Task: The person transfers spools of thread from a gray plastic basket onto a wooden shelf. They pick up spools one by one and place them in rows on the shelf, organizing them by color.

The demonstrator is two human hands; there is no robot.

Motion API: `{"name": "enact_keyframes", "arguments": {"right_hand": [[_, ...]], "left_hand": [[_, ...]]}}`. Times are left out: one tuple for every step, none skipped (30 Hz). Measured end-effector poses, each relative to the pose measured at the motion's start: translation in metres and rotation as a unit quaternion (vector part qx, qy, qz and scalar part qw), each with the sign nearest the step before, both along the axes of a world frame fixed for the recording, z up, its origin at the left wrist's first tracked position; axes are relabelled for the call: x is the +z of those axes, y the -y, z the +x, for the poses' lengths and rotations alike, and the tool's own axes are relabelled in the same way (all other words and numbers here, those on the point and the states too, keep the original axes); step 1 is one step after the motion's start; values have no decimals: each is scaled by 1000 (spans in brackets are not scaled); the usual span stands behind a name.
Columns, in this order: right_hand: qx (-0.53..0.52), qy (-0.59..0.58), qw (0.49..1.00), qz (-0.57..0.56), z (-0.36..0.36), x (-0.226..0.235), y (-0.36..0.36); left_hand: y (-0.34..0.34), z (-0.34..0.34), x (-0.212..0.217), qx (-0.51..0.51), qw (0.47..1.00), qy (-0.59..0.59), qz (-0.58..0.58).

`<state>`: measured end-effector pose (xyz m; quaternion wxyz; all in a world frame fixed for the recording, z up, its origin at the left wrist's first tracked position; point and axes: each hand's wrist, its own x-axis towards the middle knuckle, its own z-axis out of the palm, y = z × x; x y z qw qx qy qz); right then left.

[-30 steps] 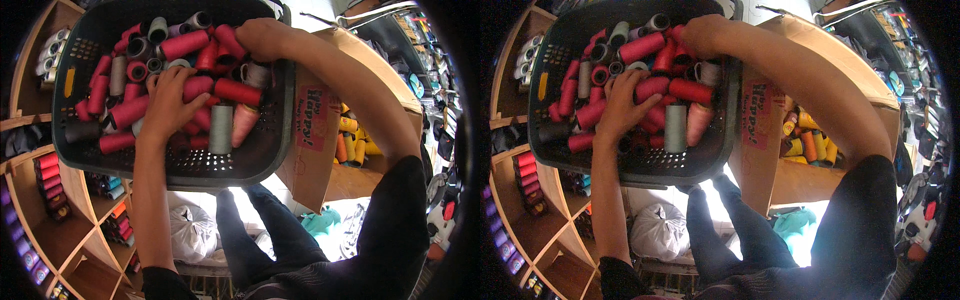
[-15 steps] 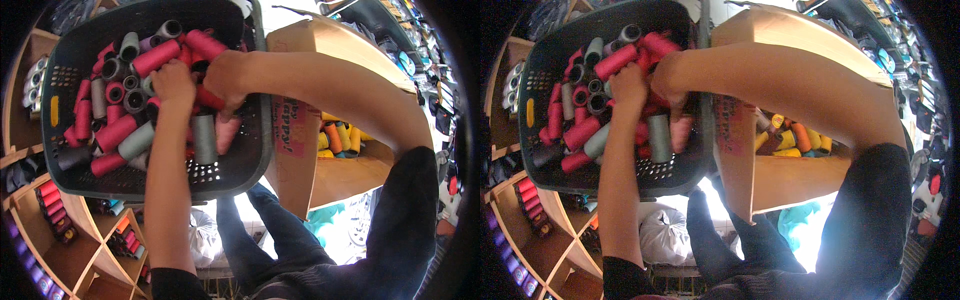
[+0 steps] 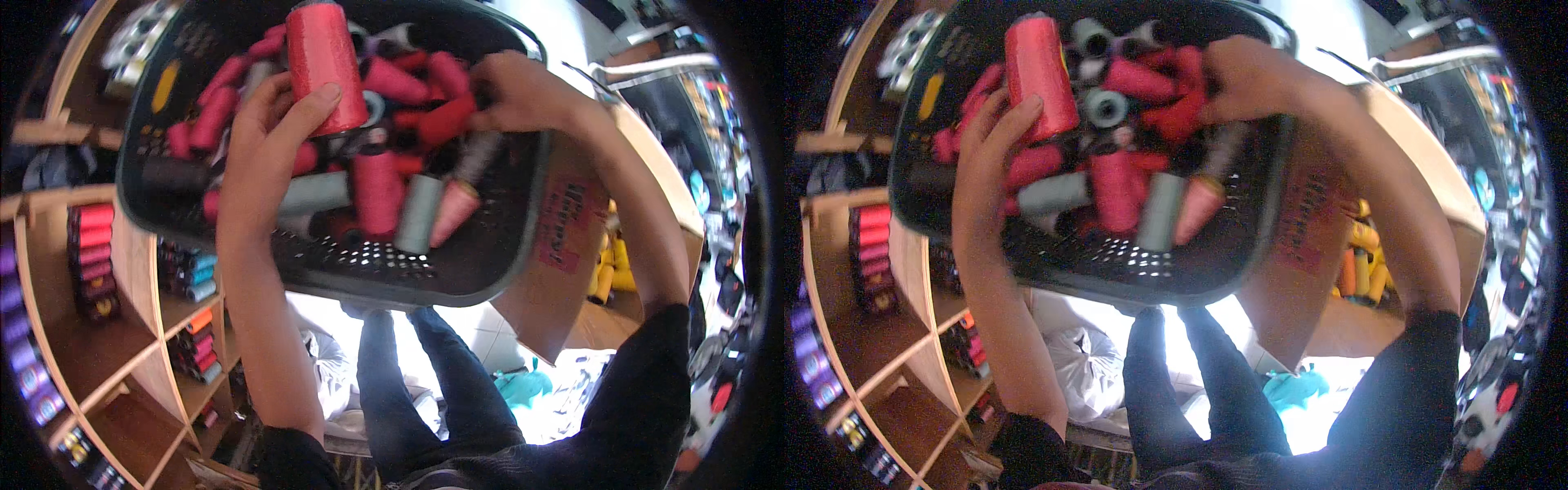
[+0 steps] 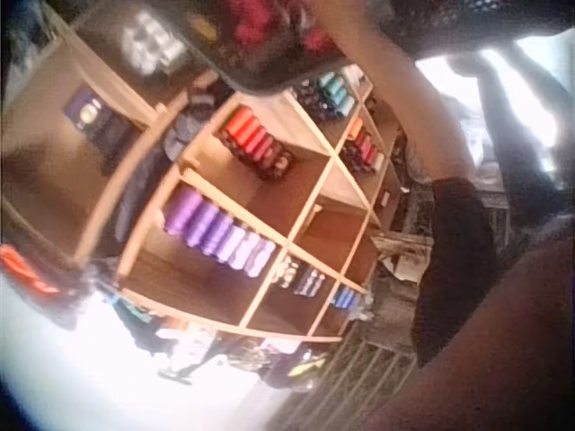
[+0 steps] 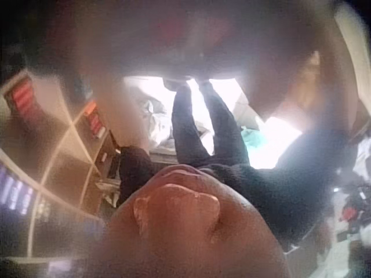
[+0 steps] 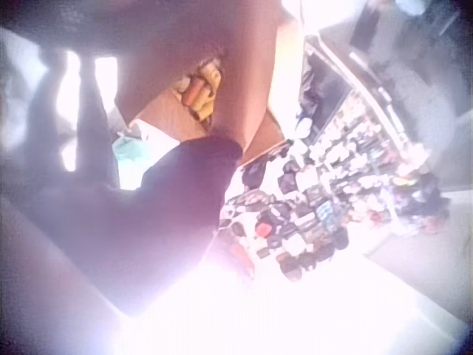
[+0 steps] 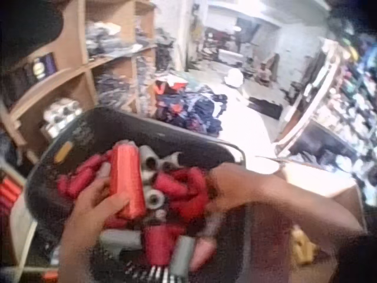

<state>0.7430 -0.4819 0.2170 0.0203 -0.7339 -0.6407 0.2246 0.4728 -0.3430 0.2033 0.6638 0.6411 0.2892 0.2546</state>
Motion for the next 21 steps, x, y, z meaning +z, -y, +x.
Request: {"name": "enact_keyframes", "arguments": {"right_hand": [[6, 14, 996, 91, 10, -10, 4], [-84, -33, 995, 39, -7, 15, -6], [-80, -106, 985, 106, -1, 14, -3], [-80, -157, 965, 193, 1, 9, 0], [-72, -214, 950, 216, -16, 18, -6], [-16, -210, 941, 264, -17, 19, -16], [-26, -270, 934, 231, -42, 30, -29], [-32, -340, 912, 227, -72, 38, -44], [-27, -352, 906, 234, -99, 42, -56], [-12, -366, 899, 242, -128, 43, -69], [3, -380, 891, 248, -159, 44, -84], [37, -387, 889, 241, -188, 46, -96], [68, -389, 888, 235, -218, 49, -105], [114, -385, 883, 241, -245, 47, -117], [160, -383, 876, 246, -272, 44, -128], [183, -384, 874, 236, -300, 40, -145], [205, -388, 870, 227, -326, 37, -161], [188, -407, 873, 190, -350, 34, -175], [173, -423, 876, 152, -377, 31, -189], [213, -352, 903, 122, -409, 43, -206], [240, -311, 911, 126, -427, 36, -227]], "left_hand": [[-1, -15, -2, 25, 998, 46, -26], [-2, -35, -5, 57, 993, 91, -48], [-2, -52, -6, 82, 984, 140, -70], [-2, -73, -5, 109, 980, 155, -57], [-5, -98, -8, 109, 974, 192, -60], [-3, -118, -8, 144, 966, 205, -58], [-3, -136, -8, 180, 958, 215, -54], [-5, -157, -12, 219, 956, 194, -32], [-9, -177, -17, 253, 951, 175, 7], [-13, -194, -23, 285, 945, 151, 45], [-16, -212, -30, 317, 937, 124, 79], [-20, -230, -43, 369, 918, 106, 98], [-25, -249, -51, 416, 900, 15, 132], [-30, -269, -58, 457, 870, -81, 164], [-37, -287, -66, 491, 831, -178, 193], [-44, -304, -78, 528, 814, -169, 174], [-53, -321, -90, 566, 793, -160, 158], [-64, -337, -103, 601, 772, -151, 142], [-75, -356, -123, 629, 725, -179, 217], [-86, -376, -144, 652, 669, -209, 290], [-95, -386, -156, 661, 616, -233, 360]]}}
